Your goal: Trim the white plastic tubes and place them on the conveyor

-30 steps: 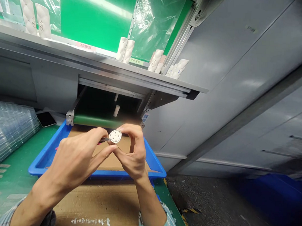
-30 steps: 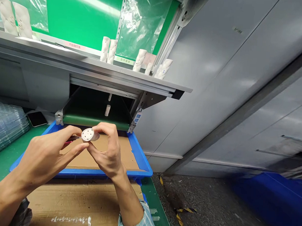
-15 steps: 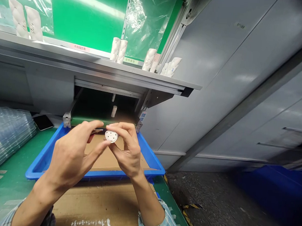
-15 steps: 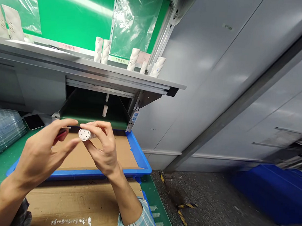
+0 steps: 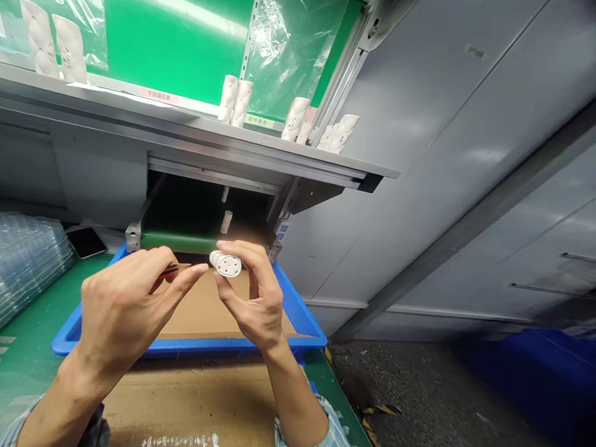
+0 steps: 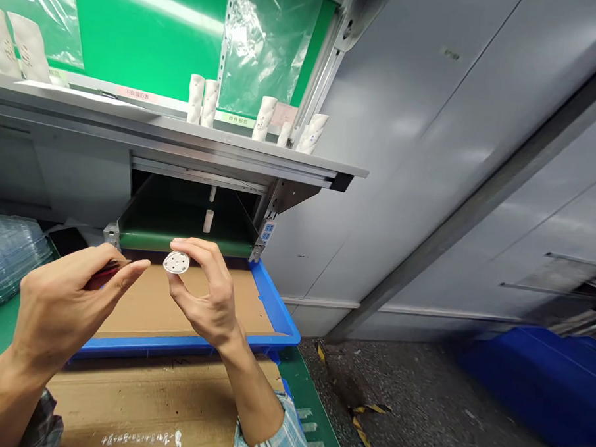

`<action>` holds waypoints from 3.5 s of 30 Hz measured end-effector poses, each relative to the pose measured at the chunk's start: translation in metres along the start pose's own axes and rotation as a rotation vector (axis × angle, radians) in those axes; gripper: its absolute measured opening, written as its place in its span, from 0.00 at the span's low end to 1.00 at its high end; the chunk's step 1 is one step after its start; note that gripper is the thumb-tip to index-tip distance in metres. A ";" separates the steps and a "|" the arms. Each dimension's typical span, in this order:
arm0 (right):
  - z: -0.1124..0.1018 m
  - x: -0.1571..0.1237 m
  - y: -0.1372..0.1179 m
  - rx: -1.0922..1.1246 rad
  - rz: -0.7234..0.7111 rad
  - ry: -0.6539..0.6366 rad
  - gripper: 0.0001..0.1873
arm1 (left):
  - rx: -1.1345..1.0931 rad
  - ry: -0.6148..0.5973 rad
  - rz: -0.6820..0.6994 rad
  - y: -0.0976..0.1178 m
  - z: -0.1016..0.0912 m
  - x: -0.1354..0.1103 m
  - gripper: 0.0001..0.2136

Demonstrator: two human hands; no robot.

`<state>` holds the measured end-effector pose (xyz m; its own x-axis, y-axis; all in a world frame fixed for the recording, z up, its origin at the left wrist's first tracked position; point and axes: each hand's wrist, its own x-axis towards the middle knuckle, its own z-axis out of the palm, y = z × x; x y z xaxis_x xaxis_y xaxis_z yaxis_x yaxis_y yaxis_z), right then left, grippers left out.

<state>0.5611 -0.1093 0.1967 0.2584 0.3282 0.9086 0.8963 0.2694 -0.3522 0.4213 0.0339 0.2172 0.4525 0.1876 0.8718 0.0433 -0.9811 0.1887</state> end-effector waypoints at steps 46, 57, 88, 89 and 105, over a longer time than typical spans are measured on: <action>0.002 0.001 0.001 -0.097 -0.095 -0.046 0.24 | -0.157 -0.128 0.121 -0.002 0.003 0.001 0.14; 0.003 0.001 0.003 -0.095 -0.117 -0.070 0.24 | -0.189 -0.126 0.112 -0.007 0.000 0.000 0.13; 0.001 0.003 0.000 -0.400 -0.300 0.051 0.16 | 0.047 0.007 0.240 0.013 0.001 -0.005 0.09; 0.002 0.003 0.000 -0.413 -0.305 0.057 0.16 | 0.030 0.004 0.225 0.013 0.002 -0.005 0.08; 0.006 -0.003 -0.001 -0.080 -0.169 0.042 0.23 | -0.299 -0.128 -0.057 0.005 0.002 -0.001 0.15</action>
<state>0.5570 -0.1048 0.1934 0.1150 0.2457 0.9625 0.9537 0.2438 -0.1762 0.4230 0.0283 0.2168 0.5658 0.2158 0.7958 -0.1828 -0.9083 0.3762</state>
